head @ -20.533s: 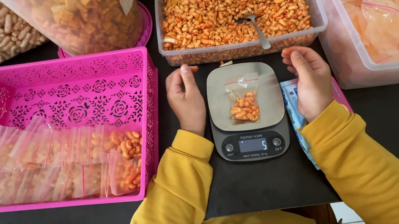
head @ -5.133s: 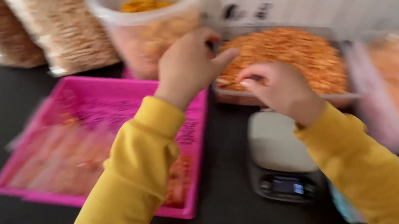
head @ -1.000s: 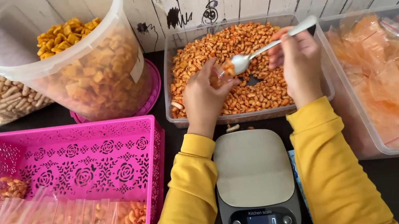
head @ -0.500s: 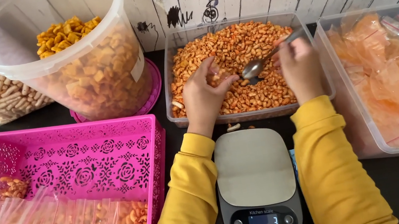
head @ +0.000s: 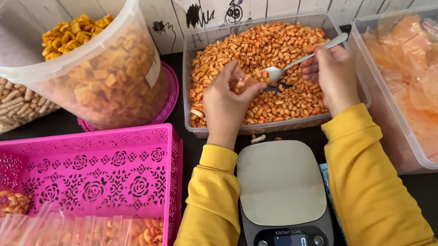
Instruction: Scooping small snacks into plastic bags and weighing them on a digital scale to reach a specific weight.
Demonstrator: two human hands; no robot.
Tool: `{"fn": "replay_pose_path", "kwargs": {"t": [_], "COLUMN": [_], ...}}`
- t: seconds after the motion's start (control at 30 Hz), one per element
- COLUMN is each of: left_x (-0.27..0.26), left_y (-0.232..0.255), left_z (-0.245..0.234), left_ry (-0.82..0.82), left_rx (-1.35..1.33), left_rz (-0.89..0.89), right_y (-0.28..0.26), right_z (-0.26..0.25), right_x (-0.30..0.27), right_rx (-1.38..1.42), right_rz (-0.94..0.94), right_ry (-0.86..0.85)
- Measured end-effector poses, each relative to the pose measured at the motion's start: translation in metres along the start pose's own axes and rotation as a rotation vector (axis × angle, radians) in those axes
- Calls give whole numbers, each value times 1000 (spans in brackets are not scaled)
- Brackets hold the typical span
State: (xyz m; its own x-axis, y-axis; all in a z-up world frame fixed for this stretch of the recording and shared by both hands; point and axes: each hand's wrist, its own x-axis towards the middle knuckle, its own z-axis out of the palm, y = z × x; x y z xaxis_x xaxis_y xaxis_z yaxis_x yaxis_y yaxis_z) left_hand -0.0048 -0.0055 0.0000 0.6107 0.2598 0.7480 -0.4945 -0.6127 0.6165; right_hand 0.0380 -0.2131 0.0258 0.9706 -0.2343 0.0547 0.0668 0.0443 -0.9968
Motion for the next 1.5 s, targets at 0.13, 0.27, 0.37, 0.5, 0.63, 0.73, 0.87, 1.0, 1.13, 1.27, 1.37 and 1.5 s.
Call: {"fn": "replay_pose_path", "kwargs": {"t": [0.13,0.27,0.37,0.5,0.63,0.73,0.87,1.0,1.13,1.27,1.37,1.5], "left_x": [-1,-2,-5,-4,4,5,3,3,3,3,2,3], "left_y": [0,2,-7,-7,11,12,8,8,6,4,4,6], "left_z": [-2,-1,6,3,-13,-12,-10,-10,-10,-7,-8,-9], "left_ry": [-44,-60,-77,-174,-152,-143,-120,-101,-99,-83,-79,-72], "left_rx": [26,42,75,40,-31,-30,-40,-59,-79,-80,-88,-78], "left_rz": [-3,12,26,-36,-68,-91,-105,-73,-61,-67,-64,-44], "right_y": [-9,-31,-45,-54,-55,-51,-41,-17,1,1,4,2], "right_z": [-2,6,15,19,9,0,-11,-12,2,7,7,3], "right_x": [0,-21,-41,-54,-50,-41,-28,-17,-12,-11,-10,-6], "right_rx": [74,95,34,-61,-20,68,-55,-312,-217,-137,-96,-47], "right_rz": [-115,-247,-335,-483,-509,-506,-448,-394,-232,-102,-27,2], "right_ry": [66,41,-83,-497,-529,-432,-178,-138,-202,-182,-151,-48]}}
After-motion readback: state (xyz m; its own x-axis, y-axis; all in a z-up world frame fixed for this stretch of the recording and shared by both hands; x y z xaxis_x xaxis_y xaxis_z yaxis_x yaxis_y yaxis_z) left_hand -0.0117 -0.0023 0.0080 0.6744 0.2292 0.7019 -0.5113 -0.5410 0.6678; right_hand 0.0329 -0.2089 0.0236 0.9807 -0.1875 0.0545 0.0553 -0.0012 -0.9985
